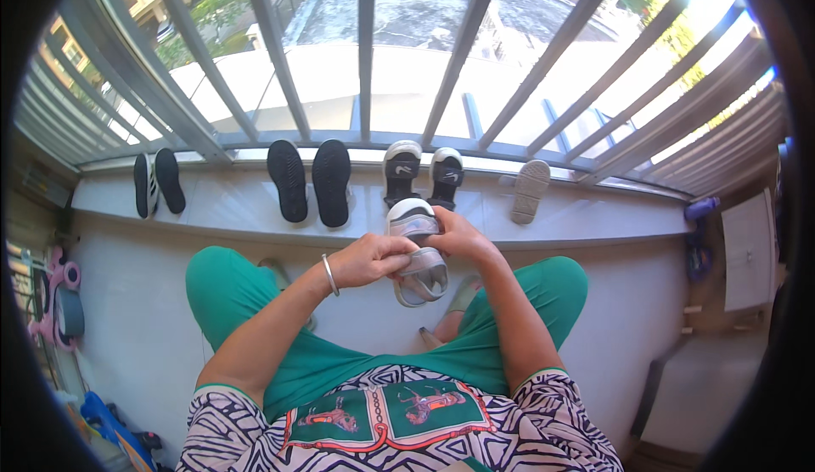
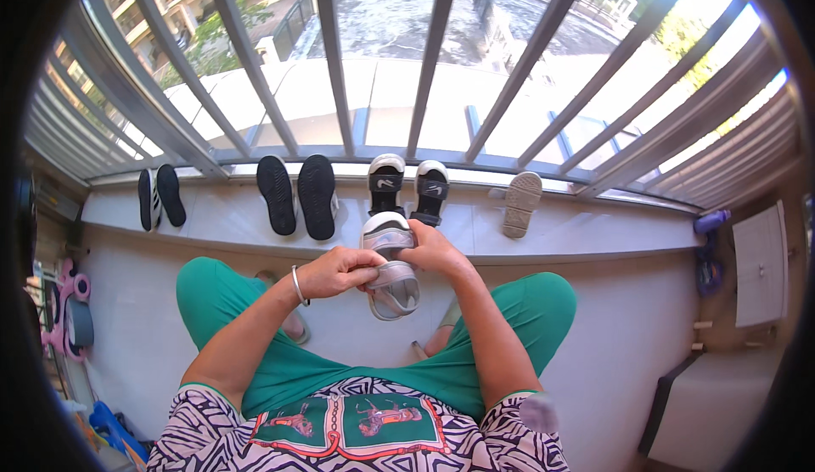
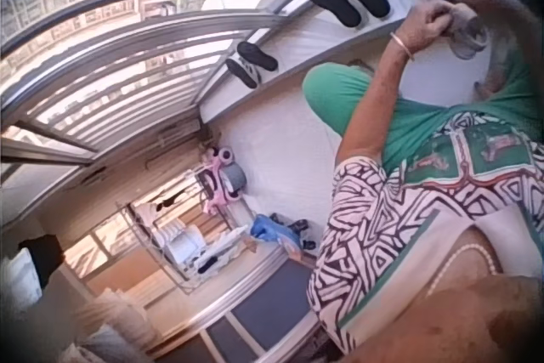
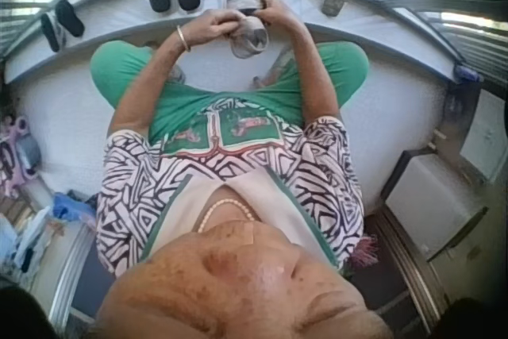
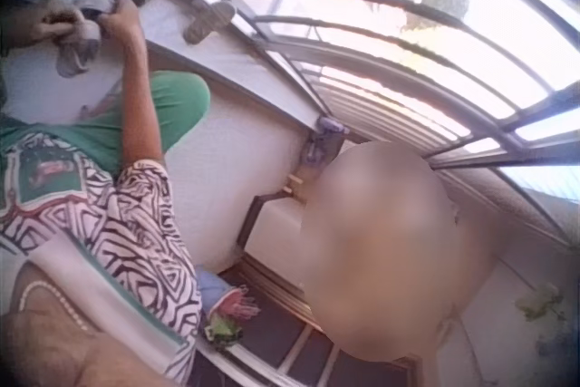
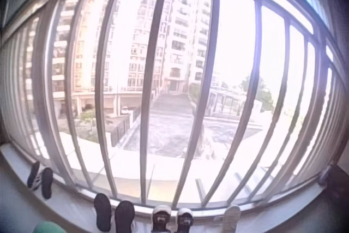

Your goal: The person sits on a balcony floor and arranges several pairs of shoes and sandals in a neat row along the window ledge. The person then stands, walks to a washing machine area, and uses a long-handled squeegee to wipe the sliding door frame.

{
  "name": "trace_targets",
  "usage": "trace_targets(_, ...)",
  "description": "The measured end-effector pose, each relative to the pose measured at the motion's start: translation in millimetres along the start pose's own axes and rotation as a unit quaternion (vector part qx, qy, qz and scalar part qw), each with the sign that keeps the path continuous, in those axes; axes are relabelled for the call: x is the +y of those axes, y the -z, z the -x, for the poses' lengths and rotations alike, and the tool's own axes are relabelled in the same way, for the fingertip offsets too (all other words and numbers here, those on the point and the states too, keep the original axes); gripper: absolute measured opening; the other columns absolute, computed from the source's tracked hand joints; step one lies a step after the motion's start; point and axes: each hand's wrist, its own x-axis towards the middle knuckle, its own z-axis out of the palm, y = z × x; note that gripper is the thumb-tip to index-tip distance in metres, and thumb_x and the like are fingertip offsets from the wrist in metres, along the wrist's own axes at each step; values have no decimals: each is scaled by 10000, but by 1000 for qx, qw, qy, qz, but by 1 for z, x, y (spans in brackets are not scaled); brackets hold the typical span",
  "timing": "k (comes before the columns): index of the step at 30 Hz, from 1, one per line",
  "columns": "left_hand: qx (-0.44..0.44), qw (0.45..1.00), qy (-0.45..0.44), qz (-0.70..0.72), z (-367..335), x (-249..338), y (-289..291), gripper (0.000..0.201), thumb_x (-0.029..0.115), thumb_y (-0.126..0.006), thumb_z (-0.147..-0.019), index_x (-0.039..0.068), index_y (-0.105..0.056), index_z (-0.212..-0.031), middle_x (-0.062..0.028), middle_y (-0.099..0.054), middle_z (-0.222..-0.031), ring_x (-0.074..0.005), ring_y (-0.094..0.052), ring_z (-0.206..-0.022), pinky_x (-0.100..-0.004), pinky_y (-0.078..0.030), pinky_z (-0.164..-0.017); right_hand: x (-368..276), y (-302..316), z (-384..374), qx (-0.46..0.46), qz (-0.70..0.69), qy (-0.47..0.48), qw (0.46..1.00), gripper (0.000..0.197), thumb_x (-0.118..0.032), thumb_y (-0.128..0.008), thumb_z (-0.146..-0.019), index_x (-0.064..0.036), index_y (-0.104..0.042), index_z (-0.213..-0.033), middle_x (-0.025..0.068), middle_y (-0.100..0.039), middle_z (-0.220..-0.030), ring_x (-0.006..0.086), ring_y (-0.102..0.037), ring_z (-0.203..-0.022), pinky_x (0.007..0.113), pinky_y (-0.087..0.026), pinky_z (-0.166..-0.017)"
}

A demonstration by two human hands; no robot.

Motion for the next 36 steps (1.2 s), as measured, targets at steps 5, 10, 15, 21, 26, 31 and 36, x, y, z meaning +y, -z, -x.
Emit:
trace_targets(5,59,990,-87,-99,-6,3,-1,418,88,-576,-870,97,-524,-1285,-86,-598,-1135,-123,-600,-833,-273,-502,-763,15,49,7,146,128,38,980,487,-77,-614,-675,3,-557,-1152,200,-644,-1000,324,-622,-936,381,-491,-813)
trace_targets(10,66,988,-35,-138,-4,4,10,400,81,-582,-874,70,-536,-1271,-57,-595,-1138,-94,-592,-869,-249,-488,-746,50,117,-8,292,259,-42,920,415,-87,-573,-685,-45,-574,-1098,230,-642,-996,412,-592,-985,451,-460,-865)
trace_targets(15,57,985,-21,-162,-6,-1,10,384,104,-603,-858,56,-562,-1237,-69,-622,-1081,-94,-590,-853,-247,-486,-738,93,126,-45,346,278,-117,889,400,-97,-504,-765,-95,-548,-1163,233,-630,-1058,416,-581,-1026,480,-458,-870)
trace_targets(21,79,982,-24,-170,-7,-11,14,392,163,-638,-841,74,-574,-1218,-99,-645,-1030,-136,-568,-735,-281,-496,-710,127,121,-75,385,211,-174,881,477,-105,-491,-788,-168,-521,-1260,209,-616,-1132,379,-574,-1082,463,-455,-907)
trace_targets(26,83,980,-27,-179,-7,-13,15,392,172,-633,-842,79,-573,-1219,-112,-645,-1044,-171,-615,-830,-294,-510,-769,137,120,-87,408,194,-171,875,461,-102,-485,-793,-168,-541,-1246,206,-616,-1137,376,-573,-1084,457,-451,-912)
trace_targets(31,81,980,-14,-182,-7,-10,15,387,183,-629,-844,85,-575,-1215,-119,-644,-1053,-195,-629,-863,-307,-515,-796,133,122,-85,397,176,-149,888,460,-92,-478,-793,-174,-548,-1241,205,-621,-1127,380,-573,-1083,455,-450,-908)
trace_targets(36,78,980,-16,-182,-7,-10,14,390,186,-635,-840,84,-577,-1212,-120,-641,-1055,-202,-633,-874,-311,-516,-803,125,116,-85,416,160,-139,884,451,-87,-475,-793,-176,-557,-1228,208,-625,-1117,383,-575,-1080,456,-451,-906)
